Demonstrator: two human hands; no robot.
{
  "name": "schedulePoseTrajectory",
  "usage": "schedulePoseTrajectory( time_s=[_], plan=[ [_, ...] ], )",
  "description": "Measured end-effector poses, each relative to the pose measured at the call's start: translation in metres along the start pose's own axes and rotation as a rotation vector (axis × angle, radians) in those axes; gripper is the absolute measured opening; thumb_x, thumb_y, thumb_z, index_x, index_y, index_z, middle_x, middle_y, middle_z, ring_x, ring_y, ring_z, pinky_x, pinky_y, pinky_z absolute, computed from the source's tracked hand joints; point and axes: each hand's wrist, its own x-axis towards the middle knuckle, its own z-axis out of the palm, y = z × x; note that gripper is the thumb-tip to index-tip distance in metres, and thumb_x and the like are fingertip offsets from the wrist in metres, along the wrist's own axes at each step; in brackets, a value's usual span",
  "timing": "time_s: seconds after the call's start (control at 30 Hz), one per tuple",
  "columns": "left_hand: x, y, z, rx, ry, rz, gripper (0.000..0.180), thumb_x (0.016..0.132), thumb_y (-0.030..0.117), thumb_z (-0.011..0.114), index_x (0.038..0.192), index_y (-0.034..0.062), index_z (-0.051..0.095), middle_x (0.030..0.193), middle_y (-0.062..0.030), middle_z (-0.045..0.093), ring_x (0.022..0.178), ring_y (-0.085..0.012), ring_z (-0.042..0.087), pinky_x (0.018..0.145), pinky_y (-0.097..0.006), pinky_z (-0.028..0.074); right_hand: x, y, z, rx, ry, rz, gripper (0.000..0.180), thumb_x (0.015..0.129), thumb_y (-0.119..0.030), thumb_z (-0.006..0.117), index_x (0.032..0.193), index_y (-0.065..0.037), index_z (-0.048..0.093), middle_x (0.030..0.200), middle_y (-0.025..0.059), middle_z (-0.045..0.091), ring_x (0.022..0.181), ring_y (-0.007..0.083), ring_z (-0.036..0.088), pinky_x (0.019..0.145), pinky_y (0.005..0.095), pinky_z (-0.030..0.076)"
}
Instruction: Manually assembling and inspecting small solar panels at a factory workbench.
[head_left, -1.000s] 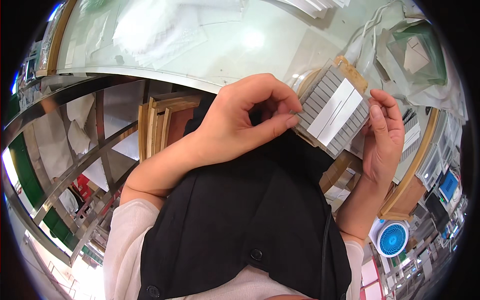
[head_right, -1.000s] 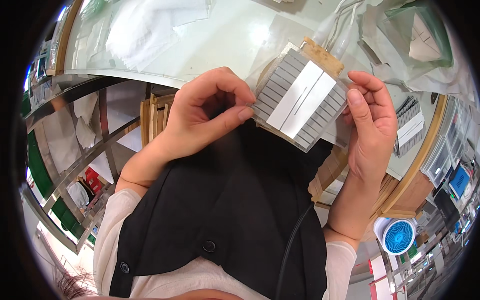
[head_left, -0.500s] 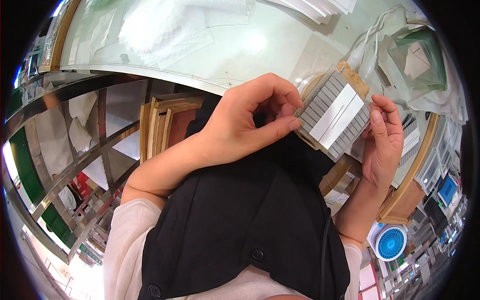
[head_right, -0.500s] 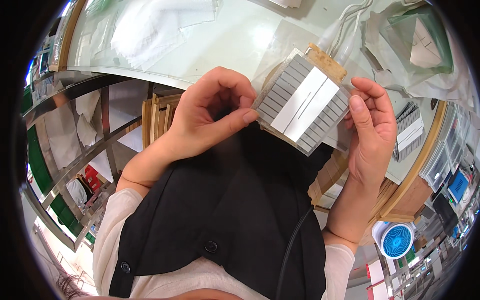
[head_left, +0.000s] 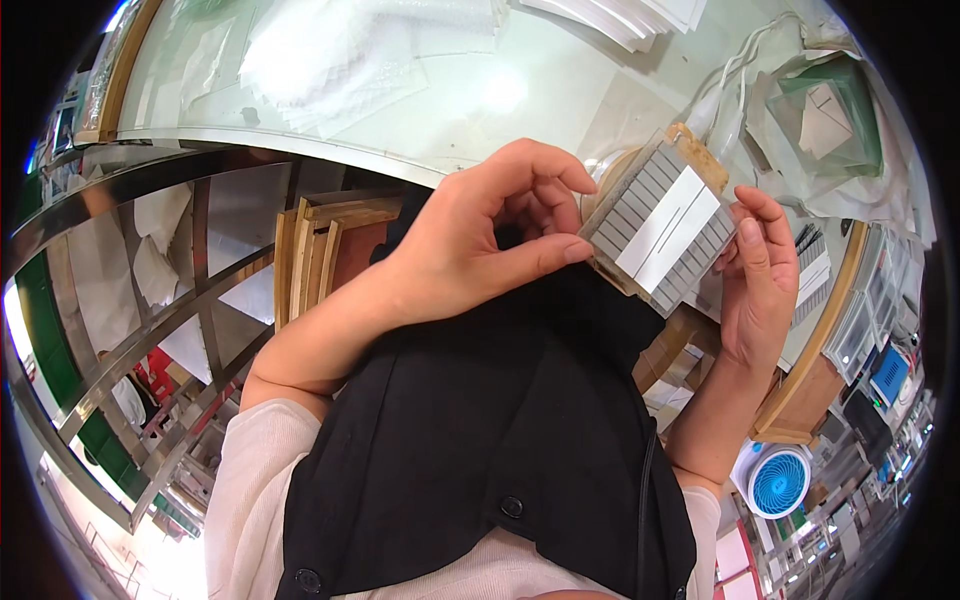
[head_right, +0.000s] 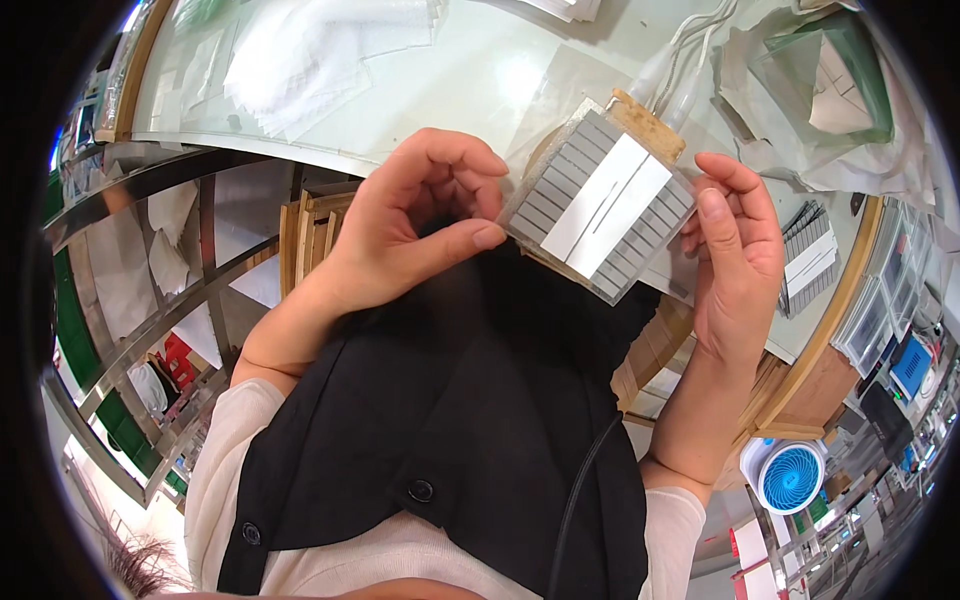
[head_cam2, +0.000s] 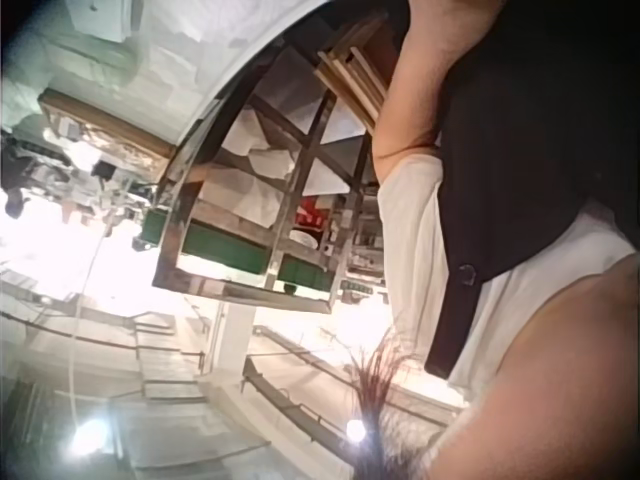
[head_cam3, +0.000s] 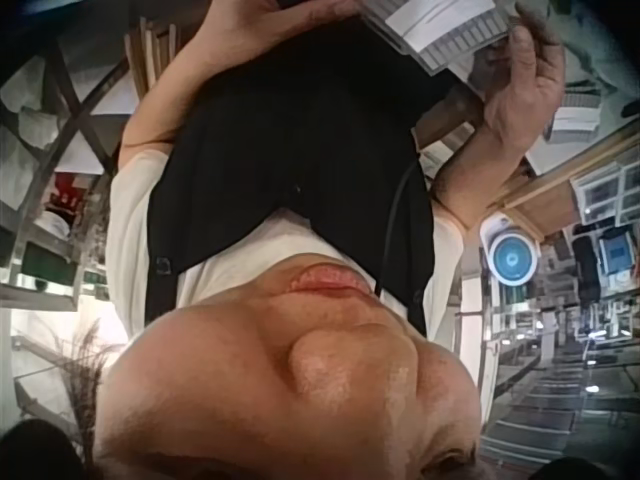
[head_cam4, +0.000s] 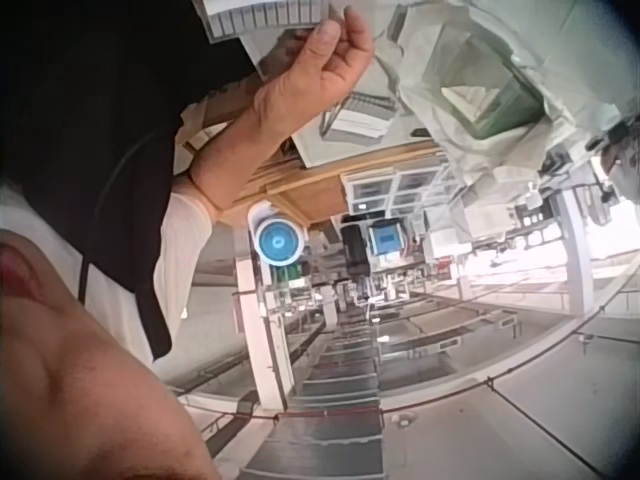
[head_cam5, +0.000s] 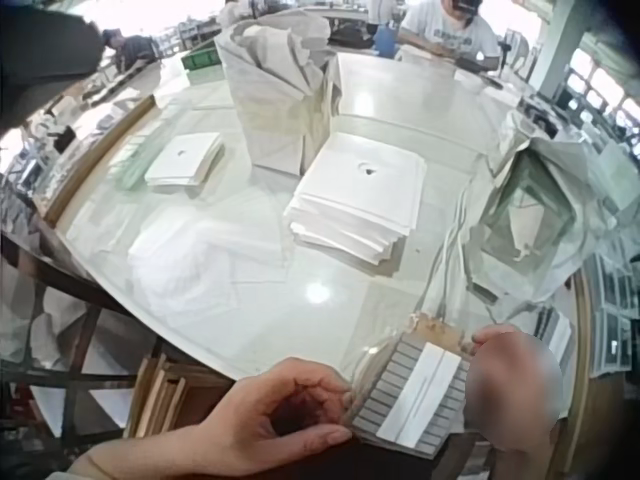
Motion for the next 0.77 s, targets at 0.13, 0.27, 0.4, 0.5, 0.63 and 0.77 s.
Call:
schedulePoseTrajectory(
  time_s=[0.13, 0.27, 0.4, 0.5, 0.63, 0.77],
  plan=[
    [-0.004, 0.008, -0.019, -0.032, 0.038, -0.006, 0.033, 0.088, 0.011, 0.062, 0.115, 0.0011, 0.047, 0.089, -0.0075, 0.061, 0.073, -0.0105, 0.058, 0.065, -0.021, 0.045, -0.001, -0.01, -0.005, 0.046, 0.013, -0.003, 0.031, 0.093, -0.013, 0.055, 0.12, 0.002, 0.053, 0.1, 0.0038, 0.059, 0.075, 0.007, 0.05, 0.067, 0.0196, 0.04],
    [-0.008, 0.016, -0.03, -0.059, 0.129, 0.04, 0.018, 0.092, 0.008, 0.056, 0.107, 0.0006, 0.05, 0.079, -0.003, 0.057, 0.065, -0.007, 0.054, 0.06, -0.019, 0.045, 0.004, -0.038, 0.001, -0.246, 0.153, -0.265, 0.028, 0.092, -0.015, 0.056, 0.114, 0.002, 0.057, 0.099, 0.0046, 0.059, 0.079, 0.0083, 0.053, 0.067, 0.021, 0.041],
    [-0.015, 0.01, -0.021, -0.041, 0.152, 0.028, 0.014, 0.093, 0.012, 0.056, 0.102, 0.0013, 0.052, 0.075, -0.0024, 0.057, 0.061, -0.0059, 0.053, 0.056, -0.019, 0.043, 0.023, -0.067, 0.038, -0.514, 0.143, -0.489, 0.026, 0.091, -0.016, 0.057, 0.113, -0.002, 0.059, 0.102, 0.0045, 0.058, 0.088, 0.0101, 0.053, 0.071, 0.0221, 0.041],
    [-0.017, 0.005, -0.017, -0.006, 0.063, 0.05, 0.013, 0.094, 0.011, 0.053, 0.1, 0.0008, 0.05, 0.076, -0.0036, 0.056, 0.062, -0.0074, 0.053, 0.058, -0.02, 0.043, 0.06, -0.079, 0.053, -0.774, -0.016, -0.603, 0.03, 0.092, -0.017, 0.054, 0.12, -0.004, 0.056, 0.11, 0.0047, 0.055, 0.103, 0.0146, 0.052, 0.084, 0.0261, 0.042],
    [-0.019, 0.011, -0.013, 0.048, -0.011, 0.053, 0.012, 0.095, 0.011, 0.051, 0.099, 0.0006, 0.048, 0.078, -0.0049, 0.055, 0.064, -0.0087, 0.052, 0.06, -0.021, 0.044, 0.115, -0.075, 0.064, -1.069, 0.097, -0.711, 0.037, 0.088, -0.026, 0.059, 0.12, -0.007, 0.057, 0.115, 0.0092, 0.055, 0.108, 0.0202, 0.052, 0.091, 0.0299, 0.041],
    [-0.018, 0.007, -0.021, 0.055, 0.039, 0.032, 0.014, 0.095, 0.014, 0.053, 0.1, 0.0011, 0.049, 0.079, -0.0049, 0.056, 0.064, -0.009, 0.053, 0.06, -0.021, 0.044, 0.153, -0.075, 0.066, -1.165, 0.07, -0.699, 0.044, 0.087, -0.034, 0.06, 0.122, -0.008, 0.057, 0.12, 0.0138, 0.053, 0.114, 0.0244, 0.05, 0.095, 0.0343, 0.039]
  ],
)
